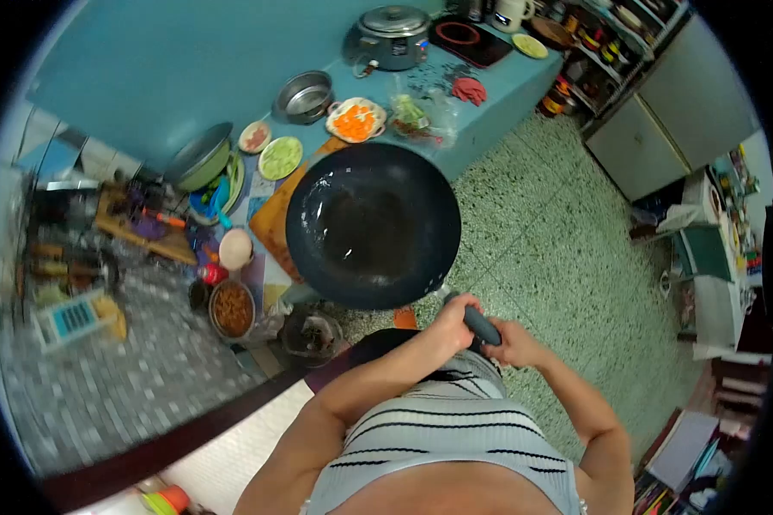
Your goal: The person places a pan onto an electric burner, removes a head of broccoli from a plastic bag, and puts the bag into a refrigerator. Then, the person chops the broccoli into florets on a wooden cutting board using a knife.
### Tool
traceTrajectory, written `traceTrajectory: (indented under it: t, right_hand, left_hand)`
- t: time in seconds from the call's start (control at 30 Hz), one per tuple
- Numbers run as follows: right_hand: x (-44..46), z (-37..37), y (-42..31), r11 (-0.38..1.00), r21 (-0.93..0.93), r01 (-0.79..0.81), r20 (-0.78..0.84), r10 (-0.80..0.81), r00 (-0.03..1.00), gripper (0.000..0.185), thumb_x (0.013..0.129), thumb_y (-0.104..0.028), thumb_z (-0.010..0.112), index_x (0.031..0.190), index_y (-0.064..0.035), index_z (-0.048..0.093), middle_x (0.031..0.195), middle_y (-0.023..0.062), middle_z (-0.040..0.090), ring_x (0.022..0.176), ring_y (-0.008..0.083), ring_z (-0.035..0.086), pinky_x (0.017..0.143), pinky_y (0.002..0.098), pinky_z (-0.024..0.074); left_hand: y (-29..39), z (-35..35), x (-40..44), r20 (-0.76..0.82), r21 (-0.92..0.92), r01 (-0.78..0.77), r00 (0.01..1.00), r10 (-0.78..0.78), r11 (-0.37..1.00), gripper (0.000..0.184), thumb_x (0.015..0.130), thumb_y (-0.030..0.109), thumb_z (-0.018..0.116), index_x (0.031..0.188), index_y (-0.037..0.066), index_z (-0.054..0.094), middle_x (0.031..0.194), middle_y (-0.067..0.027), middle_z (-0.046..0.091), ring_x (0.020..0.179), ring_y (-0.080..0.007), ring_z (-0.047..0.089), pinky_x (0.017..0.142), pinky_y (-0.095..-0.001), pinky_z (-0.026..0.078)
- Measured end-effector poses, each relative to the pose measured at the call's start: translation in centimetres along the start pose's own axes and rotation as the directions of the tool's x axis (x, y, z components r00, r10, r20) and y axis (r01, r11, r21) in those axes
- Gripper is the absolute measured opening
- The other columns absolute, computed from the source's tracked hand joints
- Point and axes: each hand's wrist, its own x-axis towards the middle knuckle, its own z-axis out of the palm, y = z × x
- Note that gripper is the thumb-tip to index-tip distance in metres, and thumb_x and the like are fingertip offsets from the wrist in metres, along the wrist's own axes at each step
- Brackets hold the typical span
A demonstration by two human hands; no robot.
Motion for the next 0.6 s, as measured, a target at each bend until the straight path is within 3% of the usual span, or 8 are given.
traceTrajectory:
  t: [0.07, 0.1, 0.23, 0.3, 0.33, 0.47, 0.53, 0.6]
  right_hand:
    - [-1.4, 1.1, -1.7, 0.994, 0.102, -0.044, -0.124, 0.056, 0.991, 0.029, 0.075, -0.008, 0.061, 0.101, -0.0015, 0.053, 0.061, 0.0033, 0.055, 0.047, 0.011, 0.053, 0.044, 0.0251, 0.0415]
    - [5.6, -6.6, -2.5, 0.992, 0.099, 0.082, -0.185, -0.062, 0.981, 0.029, 0.075, -0.008, 0.061, 0.101, -0.0015, 0.053, 0.061, 0.0033, 0.055, 0.047, 0.011, 0.053, 0.044, 0.0251, 0.0415]
    - [6.9, -12.6, -1.9, 0.964, 0.266, -0.006, -0.19, 0.058, 0.98, 0.026, 0.076, -0.009, 0.058, 0.1, 0.0006, 0.051, 0.063, 0.0023, 0.053, 0.045, 0.0103, 0.051, 0.043, 0.0248, 0.0422]
    - [8.2, -17.5, -2.3, 0.962, 0.269, 0.049, -0.272, 0.027, 0.962, 0.021, 0.077, -0.009, 0.058, 0.094, 0.0006, 0.05, 0.063, 0.0019, 0.053, 0.044, 0.0104, 0.051, 0.042, 0.024, 0.0408]
    - [8.8, -19.7, -2.4, 0.953, 0.298, 0.051, -0.279, 0.036, 0.96, 0.018, 0.076, -0.009, 0.059, 0.09, 0.0, 0.05, 0.061, 0.0021, 0.052, 0.044, 0.0107, 0.051, 0.042, 0.024, 0.0404]
    - [11.0, -29.3, -1.5, 0.953, 0.301, 0.035, -0.343, 0.074, 0.936, 0.021, 0.074, -0.011, 0.059, 0.09, 0.001, 0.05, 0.057, 0.0039, 0.053, 0.042, 0.0125, 0.052, 0.041, 0.0262, 0.0417]
    - [11.7, -33.7, -1.4, 0.972, 0.235, -0.023, -0.368, 0.111, 0.923, 0.022, 0.074, -0.011, 0.058, 0.089, 0.0017, 0.049, 0.057, 0.0044, 0.053, 0.042, 0.013, 0.053, 0.041, 0.0268, 0.0424]
    - [12.3, -37.8, -1.1, 0.984, 0.161, -0.073, -0.416, 0.134, 0.899, 0.021, 0.073, -0.01, 0.057, 0.087, 0.0031, 0.049, 0.056, 0.0059, 0.053, 0.043, 0.0143, 0.055, 0.041, 0.0282, 0.0439]
  left_hand:
    - [0.0, 0.6, -1.0, -0.052, -0.022, 0.114, 0.992, -0.115, 0.993, 0.008, 0.073, 0.008, 0.058, 0.071, 0.004, 0.051, 0.072, -0.0082, 0.052, 0.069, -0.0223, 0.051, 0.071, -0.0351, 0.046]
    - [8.5, 7.2, 3.9, -0.036, 0.073, 0.02, 0.999, -0.017, 0.997, 0.008, 0.073, 0.008, 0.058, 0.071, 0.004, 0.051, 0.072, -0.0082, 0.052, 0.069, -0.0223, 0.051, 0.071, -0.0351, 0.046]
    - [10.5, 14.9, 6.5, -0.149, 0.139, 0.088, 0.987, -0.067, 0.986, 0.009, 0.074, 0.012, 0.056, 0.072, 0.005, 0.051, 0.072, -0.0081, 0.051, 0.07, -0.023, 0.051, 0.074, -0.0423, 0.043]
    - [12.4, 18.3, 11.3, -0.017, 0.144, 0.052, 0.999, -0.05, 0.988, 0.011, 0.075, 0.013, 0.055, 0.07, 0.005, 0.051, 0.071, -0.0088, 0.051, 0.069, -0.025, 0.051, 0.075, -0.0447, 0.041]
    - [13.4, 20.2, 13.1, 0.015, 0.154, 0.079, 0.997, -0.082, 0.985, 0.01, 0.074, 0.01, 0.056, 0.069, 0.004, 0.05, 0.068, -0.0101, 0.051, 0.067, -0.0263, 0.051, 0.07, -0.0441, 0.042]
    - [15.2, 30.2, 17.1, -0.117, 0.119, -0.023, 0.992, 0.037, 0.993, 0.008, 0.071, 0.005, 0.057, 0.068, 0.003, 0.049, 0.065, -0.011, 0.05, 0.065, -0.0265, 0.051, 0.065, -0.0431, 0.043]
    - [16.0, 33.8, 20.2, -0.115, 0.074, 0.078, 0.991, -0.069, 0.994, 0.008, 0.07, 0.002, 0.057, 0.069, 0.002, 0.049, 0.065, -0.0112, 0.051, 0.065, -0.0268, 0.051, 0.062, -0.0419, 0.044]
    - [16.9, 37.2, 22.6, -0.081, 0.096, 0.088, 0.993, -0.081, 0.991, 0.009, 0.07, 0.003, 0.057, 0.07, 0.003, 0.049, 0.065, -0.0095, 0.049, 0.064, -0.0252, 0.049, 0.064, -0.041, 0.043]
